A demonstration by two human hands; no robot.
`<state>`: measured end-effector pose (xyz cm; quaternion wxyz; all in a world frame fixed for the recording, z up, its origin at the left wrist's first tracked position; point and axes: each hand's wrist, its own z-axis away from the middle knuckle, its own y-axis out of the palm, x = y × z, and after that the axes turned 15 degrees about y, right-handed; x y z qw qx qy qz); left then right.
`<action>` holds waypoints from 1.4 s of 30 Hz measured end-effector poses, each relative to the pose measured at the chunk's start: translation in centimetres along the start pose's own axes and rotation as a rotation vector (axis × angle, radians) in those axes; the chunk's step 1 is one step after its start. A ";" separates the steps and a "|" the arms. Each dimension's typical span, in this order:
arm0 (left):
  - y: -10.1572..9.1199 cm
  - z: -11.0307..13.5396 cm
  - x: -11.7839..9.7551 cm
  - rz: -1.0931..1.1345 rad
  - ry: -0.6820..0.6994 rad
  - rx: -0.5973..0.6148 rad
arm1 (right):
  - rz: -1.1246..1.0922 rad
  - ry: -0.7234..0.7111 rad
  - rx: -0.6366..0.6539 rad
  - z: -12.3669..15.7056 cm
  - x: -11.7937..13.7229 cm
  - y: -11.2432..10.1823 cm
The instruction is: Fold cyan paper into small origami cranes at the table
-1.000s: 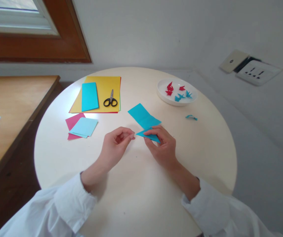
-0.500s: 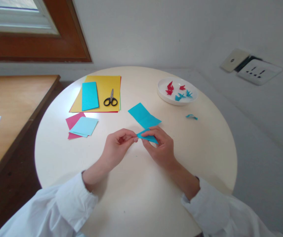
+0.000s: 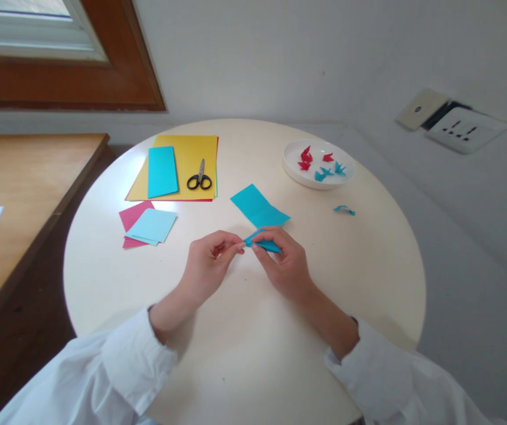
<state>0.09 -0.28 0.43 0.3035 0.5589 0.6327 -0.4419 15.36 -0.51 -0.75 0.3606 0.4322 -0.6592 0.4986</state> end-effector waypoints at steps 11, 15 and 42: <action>0.2 0.1 -0.1 -0.045 0.051 -0.001 | -0.102 0.099 -0.019 0.0 0.4 0.3; 0.3 0.1 0.0 -0.039 0.055 -0.021 | -0.068 0.079 -0.037 0.0 0.5 0.4; 0.5 0.0 -1.2 0.118 -0.117 -0.047 | -0.130 0.157 -0.090 0.1 0.9 0.7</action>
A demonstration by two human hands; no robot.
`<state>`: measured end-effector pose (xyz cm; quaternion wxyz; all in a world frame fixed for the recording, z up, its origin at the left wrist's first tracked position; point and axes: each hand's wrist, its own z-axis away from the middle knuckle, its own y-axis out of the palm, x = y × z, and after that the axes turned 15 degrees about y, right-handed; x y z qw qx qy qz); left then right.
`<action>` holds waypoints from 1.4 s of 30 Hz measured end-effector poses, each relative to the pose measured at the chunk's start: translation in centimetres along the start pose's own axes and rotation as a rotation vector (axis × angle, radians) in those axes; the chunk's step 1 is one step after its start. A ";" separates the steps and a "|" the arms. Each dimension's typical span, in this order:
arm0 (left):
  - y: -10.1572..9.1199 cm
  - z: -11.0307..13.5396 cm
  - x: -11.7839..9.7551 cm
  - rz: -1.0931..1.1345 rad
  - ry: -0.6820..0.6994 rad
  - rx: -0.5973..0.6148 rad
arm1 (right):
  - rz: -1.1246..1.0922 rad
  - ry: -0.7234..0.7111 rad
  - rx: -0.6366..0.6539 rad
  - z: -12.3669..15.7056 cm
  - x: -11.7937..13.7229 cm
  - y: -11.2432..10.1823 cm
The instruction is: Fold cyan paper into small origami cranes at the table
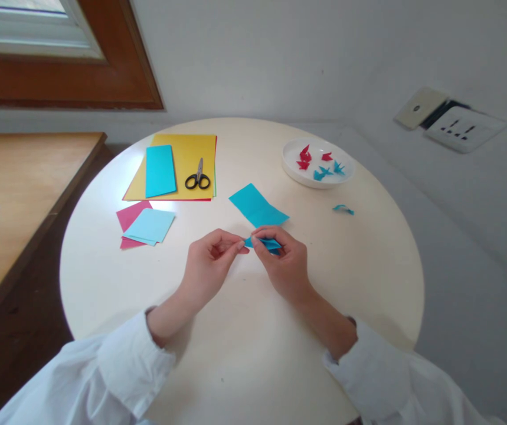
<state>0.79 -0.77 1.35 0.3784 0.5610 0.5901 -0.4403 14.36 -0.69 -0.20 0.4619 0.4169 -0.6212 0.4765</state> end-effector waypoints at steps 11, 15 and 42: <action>0.0 -0.1 -0.3 0.183 -0.083 -0.067 | -0.005 -0.081 -0.013 -0.1 -0.1 -0.1; -0.1 -0.2 -0.5 0.246 -0.116 -0.058 | 0.013 -0.111 -0.019 -0.1 -0.1 -0.2; -0.1 -0.2 -0.1 0.217 -0.204 0.078 | 0.072 -0.169 -0.016 0.0 -0.5 -0.3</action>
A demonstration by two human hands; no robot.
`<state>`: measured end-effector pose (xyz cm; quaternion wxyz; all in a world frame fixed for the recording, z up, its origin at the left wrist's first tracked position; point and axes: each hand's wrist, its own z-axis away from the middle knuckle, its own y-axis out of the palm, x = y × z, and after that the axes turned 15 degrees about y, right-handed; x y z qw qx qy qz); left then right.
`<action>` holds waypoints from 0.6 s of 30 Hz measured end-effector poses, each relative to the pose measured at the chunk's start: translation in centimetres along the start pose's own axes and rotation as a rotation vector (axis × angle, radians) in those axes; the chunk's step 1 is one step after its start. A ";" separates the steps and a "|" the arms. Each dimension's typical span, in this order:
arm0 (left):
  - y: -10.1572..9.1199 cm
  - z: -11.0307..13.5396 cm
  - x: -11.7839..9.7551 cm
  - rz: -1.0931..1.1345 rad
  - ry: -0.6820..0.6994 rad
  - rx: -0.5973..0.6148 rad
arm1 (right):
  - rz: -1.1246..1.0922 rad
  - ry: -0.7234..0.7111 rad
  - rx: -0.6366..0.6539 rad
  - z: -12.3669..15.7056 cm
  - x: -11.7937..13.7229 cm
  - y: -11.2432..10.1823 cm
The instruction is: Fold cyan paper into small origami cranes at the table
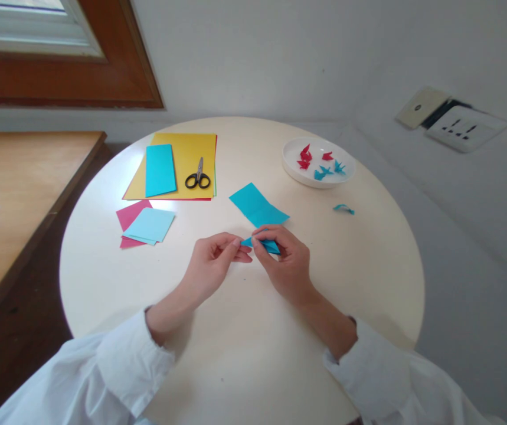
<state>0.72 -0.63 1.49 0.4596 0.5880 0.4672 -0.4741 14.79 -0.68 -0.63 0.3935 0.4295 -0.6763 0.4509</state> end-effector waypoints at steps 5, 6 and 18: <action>0.0 0.0 0.3 -0.078 0.032 0.048 | 0.006 0.000 0.018 0.0 0.0 0.0; 0.0 0.0 0.4 -0.088 0.038 0.053 | 0.007 -0.006 0.023 -0.1 0.0 0.1; 0.1 0.1 0.3 -0.071 0.048 0.046 | 0.035 -0.014 0.016 0.0 0.2 0.0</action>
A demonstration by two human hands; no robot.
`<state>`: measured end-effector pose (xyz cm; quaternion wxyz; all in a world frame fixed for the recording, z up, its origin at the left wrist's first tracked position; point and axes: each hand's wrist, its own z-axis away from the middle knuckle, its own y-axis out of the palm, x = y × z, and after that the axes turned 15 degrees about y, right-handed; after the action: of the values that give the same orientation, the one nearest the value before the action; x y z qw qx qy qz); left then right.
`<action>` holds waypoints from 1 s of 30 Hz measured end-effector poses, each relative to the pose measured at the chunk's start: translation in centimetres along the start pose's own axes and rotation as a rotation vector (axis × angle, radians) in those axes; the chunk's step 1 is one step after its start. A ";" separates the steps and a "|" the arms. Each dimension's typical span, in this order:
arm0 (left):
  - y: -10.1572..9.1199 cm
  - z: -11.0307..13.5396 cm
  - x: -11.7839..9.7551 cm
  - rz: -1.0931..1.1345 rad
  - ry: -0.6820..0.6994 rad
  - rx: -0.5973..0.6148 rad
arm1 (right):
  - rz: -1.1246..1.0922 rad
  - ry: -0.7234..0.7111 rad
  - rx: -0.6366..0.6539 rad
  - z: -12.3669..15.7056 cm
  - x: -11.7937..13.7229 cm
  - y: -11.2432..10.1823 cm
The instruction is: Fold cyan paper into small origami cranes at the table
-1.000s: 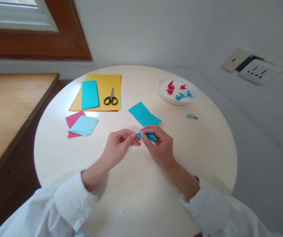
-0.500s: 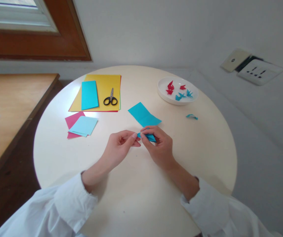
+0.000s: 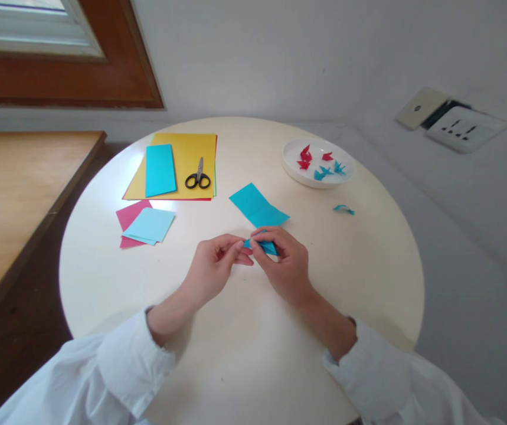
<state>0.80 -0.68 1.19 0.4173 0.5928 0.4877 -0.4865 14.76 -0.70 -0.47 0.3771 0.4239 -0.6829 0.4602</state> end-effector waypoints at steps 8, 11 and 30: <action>0.0 0.1 -0.1 0.086 -0.026 -0.005 | 0.013 0.002 -0.018 0.0 -0.1 0.0; 0.0 0.2 -0.1 0.055 -0.021 0.003 | 0.020 0.004 -0.018 0.0 -0.1 0.0; 0.1 0.1 0.0 -0.065 0.021 -0.013 | 0.052 -0.028 -0.042 0.0 0.1 0.0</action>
<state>0.90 -0.80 1.16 0.3999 0.5790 0.5140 -0.4906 14.67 -0.73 -0.38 0.3643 0.4042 -0.7084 0.4494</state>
